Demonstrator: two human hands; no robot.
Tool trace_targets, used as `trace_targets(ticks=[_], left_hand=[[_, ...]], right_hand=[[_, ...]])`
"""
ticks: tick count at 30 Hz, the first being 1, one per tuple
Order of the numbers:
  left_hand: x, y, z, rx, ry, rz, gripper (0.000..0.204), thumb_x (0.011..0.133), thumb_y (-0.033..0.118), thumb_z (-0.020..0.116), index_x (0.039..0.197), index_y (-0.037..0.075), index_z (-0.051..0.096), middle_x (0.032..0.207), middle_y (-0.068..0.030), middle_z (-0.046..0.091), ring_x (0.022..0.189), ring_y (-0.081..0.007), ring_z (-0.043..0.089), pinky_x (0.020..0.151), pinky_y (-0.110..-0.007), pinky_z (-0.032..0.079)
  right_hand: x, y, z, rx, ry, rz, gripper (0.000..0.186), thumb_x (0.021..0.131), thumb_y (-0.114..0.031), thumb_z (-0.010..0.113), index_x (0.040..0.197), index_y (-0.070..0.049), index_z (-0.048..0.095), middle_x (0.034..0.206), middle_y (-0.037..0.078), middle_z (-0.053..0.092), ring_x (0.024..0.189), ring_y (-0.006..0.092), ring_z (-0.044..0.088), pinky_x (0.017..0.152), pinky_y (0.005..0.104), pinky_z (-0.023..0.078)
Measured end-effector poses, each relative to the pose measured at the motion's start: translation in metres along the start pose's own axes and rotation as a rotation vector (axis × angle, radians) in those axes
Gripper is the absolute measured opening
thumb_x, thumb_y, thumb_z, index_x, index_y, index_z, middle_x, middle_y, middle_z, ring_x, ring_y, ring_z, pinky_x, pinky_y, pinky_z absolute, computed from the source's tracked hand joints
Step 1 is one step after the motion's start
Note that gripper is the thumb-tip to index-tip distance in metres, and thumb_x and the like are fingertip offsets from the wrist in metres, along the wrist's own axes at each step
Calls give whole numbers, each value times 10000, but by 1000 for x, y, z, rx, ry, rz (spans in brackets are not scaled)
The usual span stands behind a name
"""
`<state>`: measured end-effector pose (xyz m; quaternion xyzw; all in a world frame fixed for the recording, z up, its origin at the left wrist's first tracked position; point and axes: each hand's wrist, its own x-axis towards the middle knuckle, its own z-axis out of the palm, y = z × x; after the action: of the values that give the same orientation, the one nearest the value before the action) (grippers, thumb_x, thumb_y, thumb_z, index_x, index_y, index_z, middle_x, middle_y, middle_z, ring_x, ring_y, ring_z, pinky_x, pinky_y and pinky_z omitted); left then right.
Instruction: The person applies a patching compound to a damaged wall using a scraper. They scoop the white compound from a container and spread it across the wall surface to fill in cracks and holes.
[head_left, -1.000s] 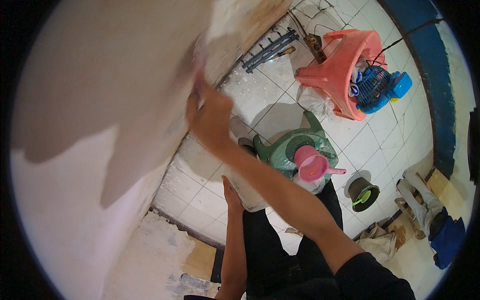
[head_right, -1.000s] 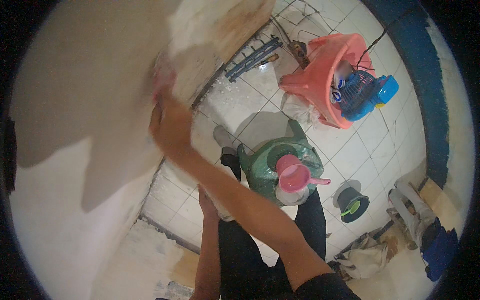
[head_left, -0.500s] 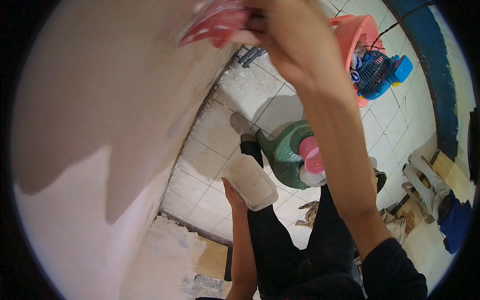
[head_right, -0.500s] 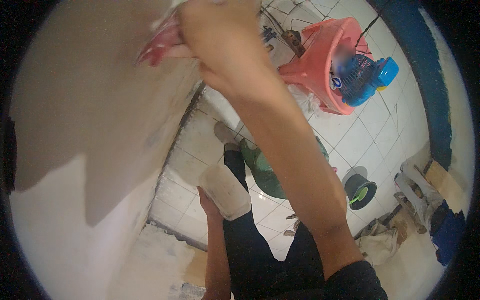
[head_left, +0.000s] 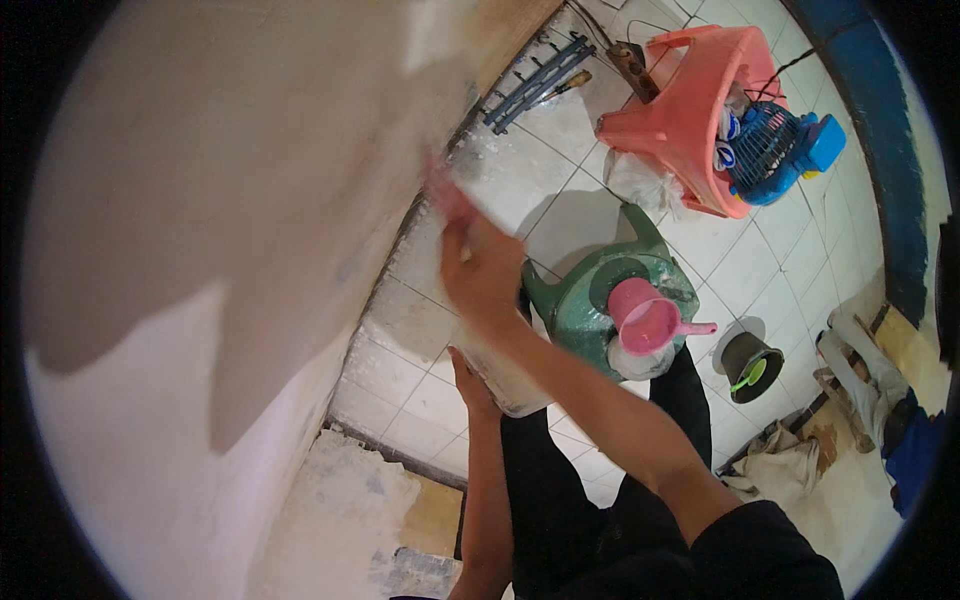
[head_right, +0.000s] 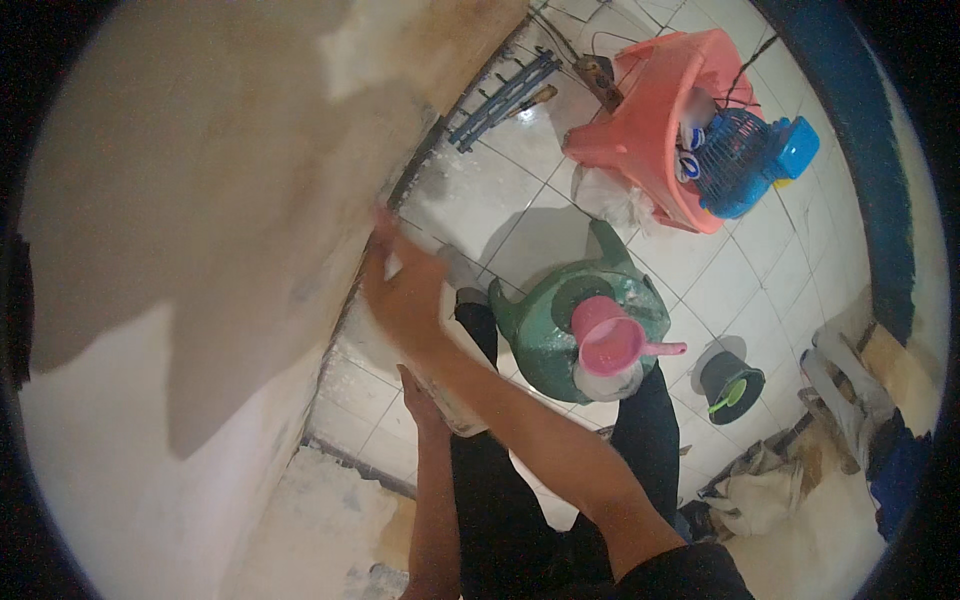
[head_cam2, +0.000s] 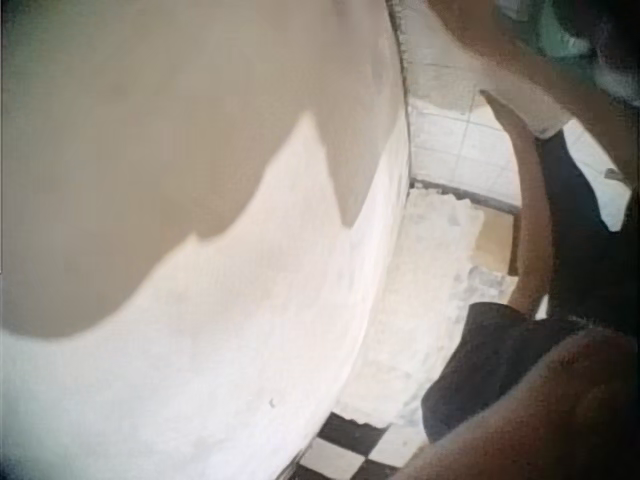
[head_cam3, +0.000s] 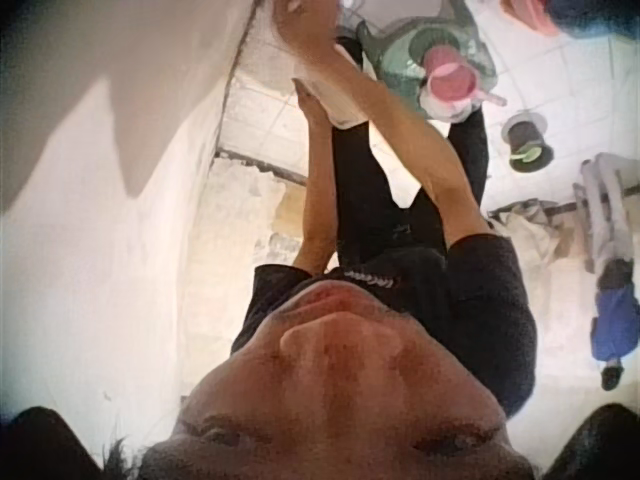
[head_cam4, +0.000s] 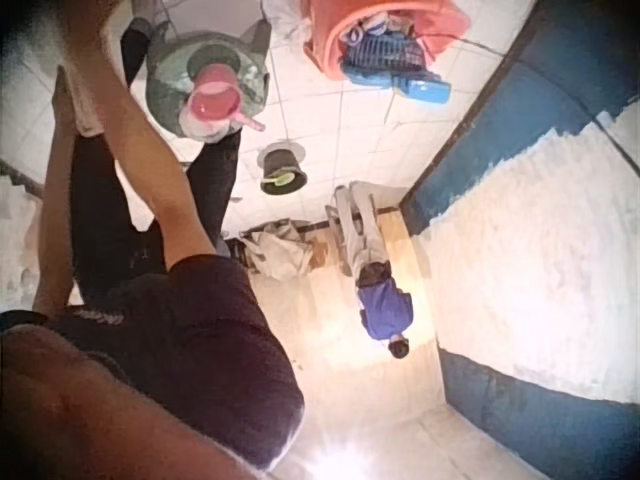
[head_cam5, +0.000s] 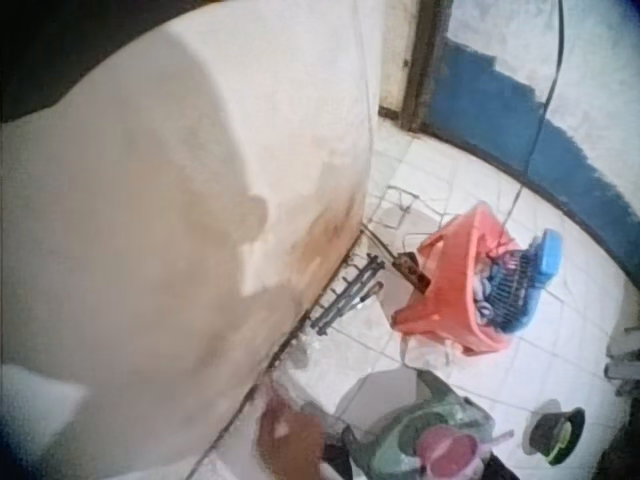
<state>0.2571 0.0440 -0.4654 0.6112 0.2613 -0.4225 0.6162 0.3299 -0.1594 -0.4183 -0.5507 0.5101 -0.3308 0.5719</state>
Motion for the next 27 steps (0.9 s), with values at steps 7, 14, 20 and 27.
trace_targets(ticks=[7,14,20,27], left_hand=[[5,-16,29,-209,20,-38,615,1046,501,285,1434,31,365,1359,-156,506,1219,-309,527,1022,-429,452],[-1,-3,-12,-163,78,47,640,1034,552,255,1452,78,361,1399,-144,478,1238,-318,517,1030,-447,458],[4,-1,-9,-200,28,-47,663,1023,581,240,1474,106,347,1422,-148,460,1267,-331,495,1028,-480,461],[-4,10,-6,-196,119,-25,625,1041,535,231,1459,91,365,1412,-147,471,1258,-325,506,1033,-469,458]], right_hand=[[81,43,64,-126,110,-4,285,990,-163,536,1022,84,676,670,103,671,628,83,565,525,312,429],[35,50,16,137,-74,329,268,971,-132,536,931,76,700,779,140,719,634,150,656,567,281,493],[144,33,21,460,-213,525,132,908,0,556,927,122,600,753,156,653,625,239,679,551,363,569],[124,-28,-51,545,14,325,120,828,63,545,899,115,626,790,151,668,632,243,677,571,344,579]])
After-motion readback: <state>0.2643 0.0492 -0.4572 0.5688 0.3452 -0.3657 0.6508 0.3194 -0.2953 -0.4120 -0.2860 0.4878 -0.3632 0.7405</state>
